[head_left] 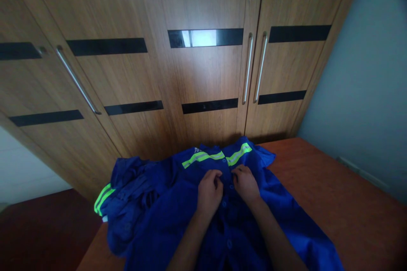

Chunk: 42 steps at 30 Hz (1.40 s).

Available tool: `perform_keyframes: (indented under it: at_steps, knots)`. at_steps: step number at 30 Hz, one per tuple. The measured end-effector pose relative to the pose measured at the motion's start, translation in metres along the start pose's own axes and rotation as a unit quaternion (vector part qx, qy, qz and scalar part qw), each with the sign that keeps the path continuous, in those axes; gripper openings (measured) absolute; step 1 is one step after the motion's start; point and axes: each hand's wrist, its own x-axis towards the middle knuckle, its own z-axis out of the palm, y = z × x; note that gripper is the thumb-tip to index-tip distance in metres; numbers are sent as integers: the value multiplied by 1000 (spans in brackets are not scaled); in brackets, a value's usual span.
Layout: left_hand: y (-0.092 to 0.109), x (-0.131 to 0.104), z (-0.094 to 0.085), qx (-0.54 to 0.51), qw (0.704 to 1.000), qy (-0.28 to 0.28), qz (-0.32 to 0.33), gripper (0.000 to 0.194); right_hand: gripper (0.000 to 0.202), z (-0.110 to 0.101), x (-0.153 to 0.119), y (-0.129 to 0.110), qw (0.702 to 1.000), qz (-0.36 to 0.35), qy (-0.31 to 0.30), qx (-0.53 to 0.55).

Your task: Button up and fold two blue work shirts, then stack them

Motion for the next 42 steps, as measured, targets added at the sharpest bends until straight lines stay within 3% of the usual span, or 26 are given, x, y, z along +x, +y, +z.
perform_keyframes:
  at_steps: [3,6,12,18,24,28,34,37,40,42]
  knots:
    - [-2,28,14,38,999,-18,6,32,37,6,2,-1,999,-29,-42,-10]
    - [-11,51,27,60,998,-36,-7,26,26,10,1,1,998,-16,-63,-9]
    - [-30,46,37,85,992,-82,-40,10,13,11,-1,8,996,68,-54,32]
    - [-36,33,19,40,995,-63,-69,15,17,14,4,14,979,105,-4,175]
    - [-39,17,-10,-86,991,-26,-97,8,33,11,11,15,919,131,54,368]
    - [-39,3,-20,-189,973,11,-134,17,37,8,11,19,895,132,59,422]
    - [-34,-5,-17,-265,947,53,-171,23,17,-2,10,24,927,132,128,327]
    - [-33,-6,-10,-273,946,53,-167,18,29,-6,8,14,955,52,155,248]
    - [-33,-7,-4,-271,948,43,-159,15,34,-5,3,-3,984,-98,98,111]
    - [-33,-8,-2,-266,951,39,-154,13,28,-3,-1,-12,992,-108,56,26]
